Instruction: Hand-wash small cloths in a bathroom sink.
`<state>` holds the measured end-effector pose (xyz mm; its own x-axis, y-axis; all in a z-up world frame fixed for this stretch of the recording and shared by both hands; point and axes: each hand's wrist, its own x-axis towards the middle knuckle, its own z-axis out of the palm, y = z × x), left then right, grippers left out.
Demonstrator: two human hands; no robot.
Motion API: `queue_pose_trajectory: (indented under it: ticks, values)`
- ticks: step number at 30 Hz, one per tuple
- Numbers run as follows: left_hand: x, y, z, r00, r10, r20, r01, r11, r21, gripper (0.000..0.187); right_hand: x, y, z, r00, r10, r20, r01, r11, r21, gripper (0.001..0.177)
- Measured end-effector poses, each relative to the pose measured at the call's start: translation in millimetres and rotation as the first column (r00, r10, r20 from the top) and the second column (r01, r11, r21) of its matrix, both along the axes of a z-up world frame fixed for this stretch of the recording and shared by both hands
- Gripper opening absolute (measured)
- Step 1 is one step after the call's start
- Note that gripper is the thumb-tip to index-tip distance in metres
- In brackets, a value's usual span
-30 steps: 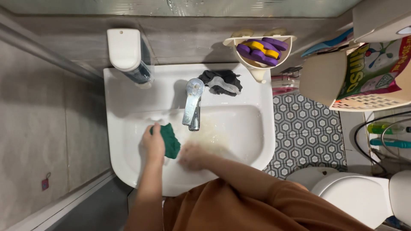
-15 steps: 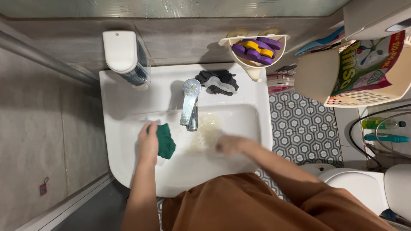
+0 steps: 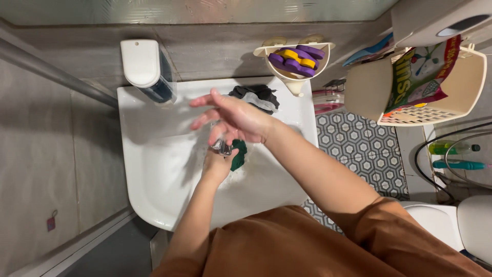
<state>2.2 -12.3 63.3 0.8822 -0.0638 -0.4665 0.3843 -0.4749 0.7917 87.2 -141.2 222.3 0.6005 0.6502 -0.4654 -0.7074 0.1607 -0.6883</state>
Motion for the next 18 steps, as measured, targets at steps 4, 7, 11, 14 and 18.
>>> queue_pose_trajectory:
  ticks: [4,7,11,14,18]
  values:
    - [-2.1,16.1,-29.3,0.991,0.026,0.128,-0.026,1.000,-0.007,0.028,-3.1,-21.4,-39.2,0.980,0.176,0.091,-0.129,0.916,-0.379,0.082]
    - [2.3,20.8,-44.5,0.999,-0.049,0.019,0.045,0.978,0.206,0.031,-9.1,-26.8,-65.6,0.958,0.288,-0.010,-0.245,0.794,-0.556,0.067]
    - [-4.0,13.6,-51.2,0.995,-0.087,-0.054,0.093,0.989,0.112,0.041,-13.8,-31.9,-109.7,0.976,0.024,-0.218,-0.018,0.999,0.028,0.073]
    - [2.4,8.4,-39.9,0.996,-0.084,-0.002,0.084,0.996,-0.019,0.049,-19.0,-38.8,-102.8,0.987,-0.073,-0.143,0.090,0.989,0.117,0.065]
    - [3.7,5.4,-36.0,0.989,0.034,-0.145,-0.038,0.999,-0.025,0.047,-42.9,-76.8,-190.5,0.855,-0.438,0.276,0.439,0.896,0.064,0.059]
